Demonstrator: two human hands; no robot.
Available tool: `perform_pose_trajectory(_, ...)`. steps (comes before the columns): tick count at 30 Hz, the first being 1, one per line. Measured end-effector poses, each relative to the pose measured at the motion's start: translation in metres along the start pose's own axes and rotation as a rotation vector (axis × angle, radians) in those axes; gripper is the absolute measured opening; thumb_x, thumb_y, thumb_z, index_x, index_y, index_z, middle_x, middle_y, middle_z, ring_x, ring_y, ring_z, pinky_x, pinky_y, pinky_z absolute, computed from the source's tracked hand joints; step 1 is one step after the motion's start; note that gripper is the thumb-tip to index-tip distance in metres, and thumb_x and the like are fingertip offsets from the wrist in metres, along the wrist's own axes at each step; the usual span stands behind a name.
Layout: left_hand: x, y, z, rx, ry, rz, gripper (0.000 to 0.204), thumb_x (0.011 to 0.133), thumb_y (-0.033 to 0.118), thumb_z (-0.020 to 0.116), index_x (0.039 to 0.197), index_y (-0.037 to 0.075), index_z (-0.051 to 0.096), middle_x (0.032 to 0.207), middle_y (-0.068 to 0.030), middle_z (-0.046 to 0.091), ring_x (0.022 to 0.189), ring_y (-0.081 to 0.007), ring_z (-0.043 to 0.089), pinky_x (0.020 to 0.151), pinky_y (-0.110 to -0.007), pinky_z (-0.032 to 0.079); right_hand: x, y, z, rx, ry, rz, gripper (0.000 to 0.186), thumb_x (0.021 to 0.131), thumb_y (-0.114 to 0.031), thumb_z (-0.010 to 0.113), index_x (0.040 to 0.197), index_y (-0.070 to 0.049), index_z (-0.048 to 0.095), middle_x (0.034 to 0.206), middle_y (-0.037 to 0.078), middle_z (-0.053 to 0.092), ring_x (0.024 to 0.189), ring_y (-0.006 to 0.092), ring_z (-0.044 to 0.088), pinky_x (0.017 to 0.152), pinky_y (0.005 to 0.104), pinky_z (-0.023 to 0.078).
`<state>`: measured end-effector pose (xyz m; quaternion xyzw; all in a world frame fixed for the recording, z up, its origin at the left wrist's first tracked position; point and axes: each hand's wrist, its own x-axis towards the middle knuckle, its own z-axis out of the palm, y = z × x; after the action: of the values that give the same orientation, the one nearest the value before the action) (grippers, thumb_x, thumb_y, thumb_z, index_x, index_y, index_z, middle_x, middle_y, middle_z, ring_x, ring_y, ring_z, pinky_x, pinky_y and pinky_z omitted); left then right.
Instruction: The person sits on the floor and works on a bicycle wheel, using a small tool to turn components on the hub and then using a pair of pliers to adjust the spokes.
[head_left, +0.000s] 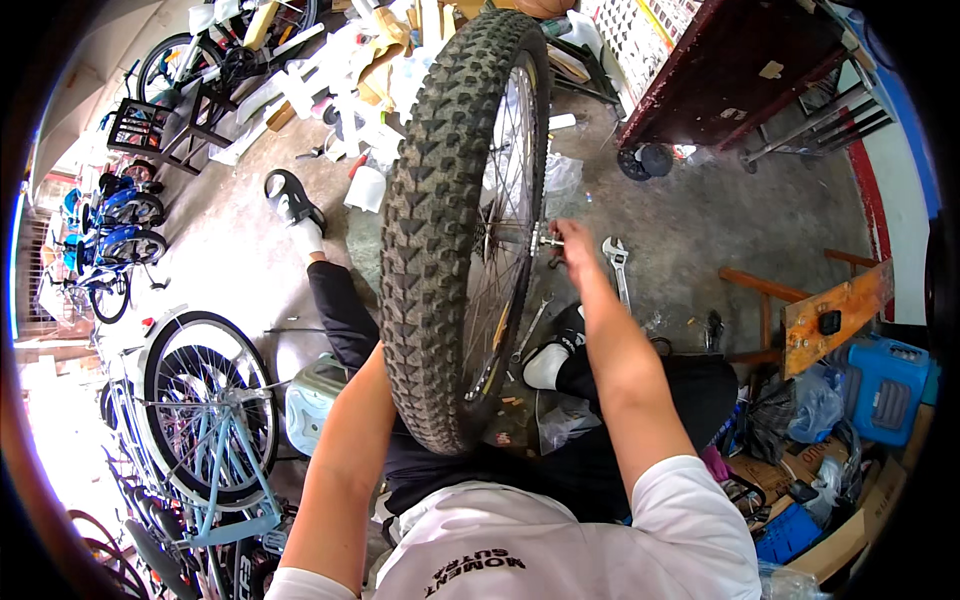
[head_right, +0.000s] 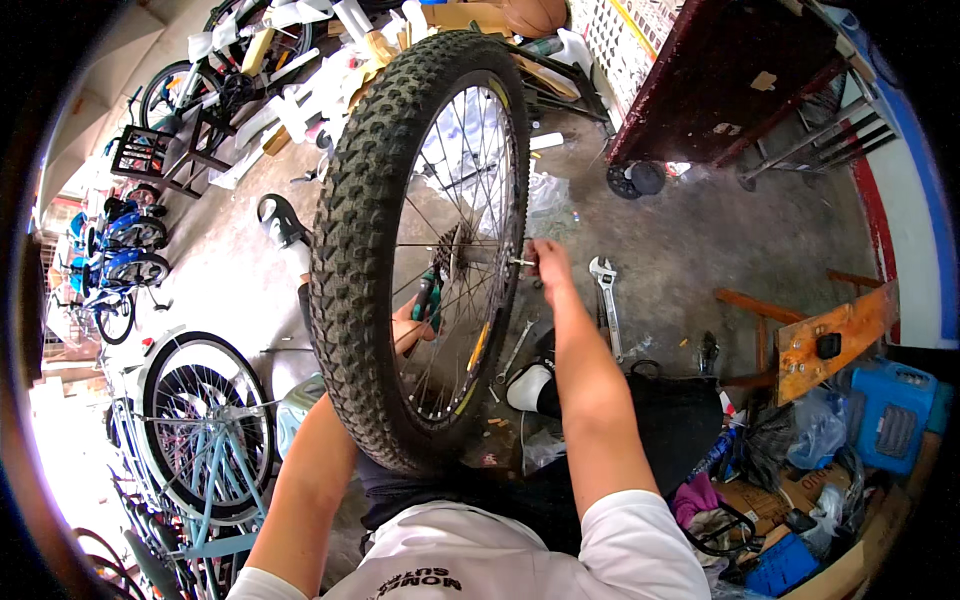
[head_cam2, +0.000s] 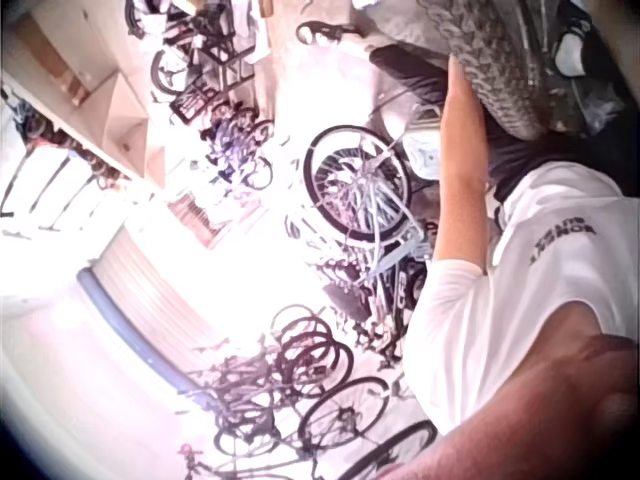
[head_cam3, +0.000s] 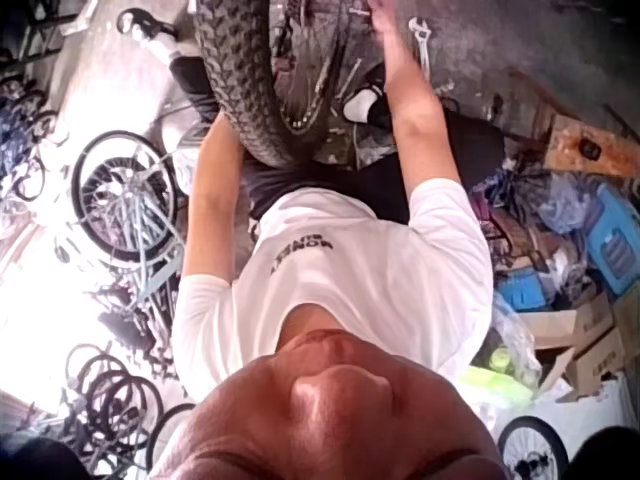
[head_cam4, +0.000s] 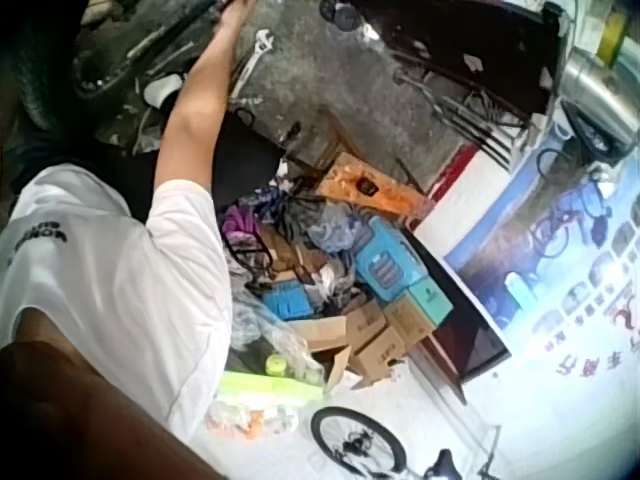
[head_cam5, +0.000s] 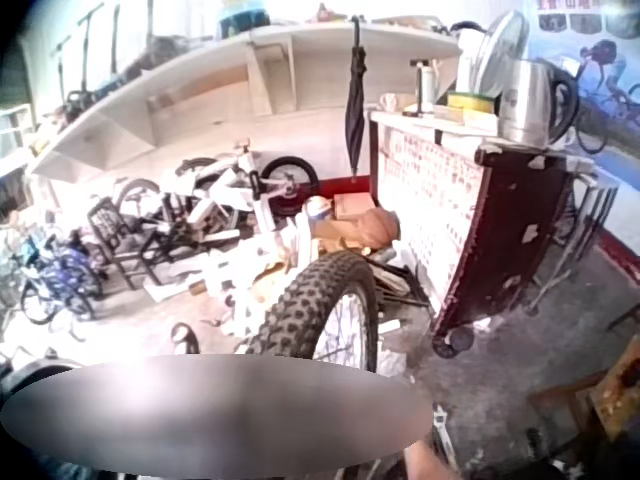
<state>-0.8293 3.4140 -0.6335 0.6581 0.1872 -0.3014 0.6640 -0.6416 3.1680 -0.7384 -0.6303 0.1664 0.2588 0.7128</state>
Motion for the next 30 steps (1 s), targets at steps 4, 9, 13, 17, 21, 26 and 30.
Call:
perform_pose_trajectory(4,0.006,-0.004,0.001,0.005,0.0,0.012,0.056,0.084,0.021,0.067,0.135,0.002,0.053,0.118,-0.0107,0.065,0.107,-0.0215,0.06,0.093,-0.035,0.048,-0.046,0.032,0.002,0.153,0.011,0.143,0.025,0.103,-0.024,0.051,0.098,-0.005,0.067,0.079,0.002,0.062,0.059,0.0124,0.055,0.054,0.0305,0.05)
perform_pose_trajectory(9,0.019,0.001,-0.005,0.038,0.011,0.05,0.055,0.083,0.019,0.067,0.134,0.002,0.053,0.117,-0.0105,0.065,0.105,-0.0217,0.06,0.092,-0.034,0.047,-0.12,0.046,0.012,0.149,-0.006,0.091,0.039,0.104,-0.038,0.05,0.108,-0.002,0.066,0.09,0.004,0.064,0.062,0.0123,0.059,0.052,0.028,0.049)
perform_pose_trajectory(13,0.038,0.004,-0.007,0.058,0.004,0.08,0.054,0.083,0.019,0.066,0.133,0.002,0.054,0.115,-0.0104,0.065,0.104,-0.0219,0.06,0.091,-0.034,0.047,-0.191,0.017,0.027,0.016,0.089,-0.055,0.053,0.101,-0.032,0.054,0.145,-0.004,0.045,0.097,0.008,0.065,0.062,0.0115,0.059,0.052,0.0273,0.05)
perform_pose_trajectory(17,0.05,0.01,-0.006,0.07,0.004,0.101,0.053,0.082,0.018,0.066,0.132,0.002,0.054,0.114,-0.0102,0.065,0.102,-0.0221,0.06,0.09,-0.034,0.047,-0.23,-0.018,0.027,-0.202,-0.017,-0.416,0.056,0.096,-0.019,0.062,0.148,-0.011,0.042,0.093,0.004,0.061,0.06,0.009,0.053,0.057,0.0237,0.046)
perform_pose_trajectory(21,0.053,0.01,-0.006,0.067,0.002,0.111,0.053,0.082,0.017,0.065,0.131,0.002,0.054,0.113,-0.0101,0.065,0.101,-0.0223,0.06,0.09,-0.034,0.047,-0.209,-0.058,0.011,-0.461,-0.114,-0.562,0.034,0.094,-0.008,0.064,0.127,-0.006,0.062,0.077,-0.002,0.055,0.064,0.0055,0.053,0.059,0.0221,0.044)
perform_pose_trajectory(26,0.049,0.012,-0.006,0.059,0.004,0.115,0.052,0.081,0.016,0.065,0.13,0.002,0.055,0.111,-0.0099,0.065,0.099,-0.0225,0.06,0.089,-0.033,0.047,-0.181,-0.127,0.012,-0.565,-0.204,-0.669,0.027,0.093,-0.016,0.066,0.118,-0.006,0.066,0.071,0.003,0.062,0.06,0.0109,0.059,0.057,0.027,0.047)
perform_pose_trajectory(30,0.038,0.007,-0.016,0.049,0.029,0.1,0.051,0.081,0.015,0.064,0.129,0.002,0.055,0.11,-0.0097,0.065,0.098,-0.0227,0.06,0.088,-0.033,0.047,-0.122,-0.167,0.021,-0.74,-0.14,-1.081,0.024,0.096,-0.026,0.063,0.111,-0.007,0.067,0.089,0.008,0.066,0.074,0.0184,0.063,0.066,0.0325,0.048)
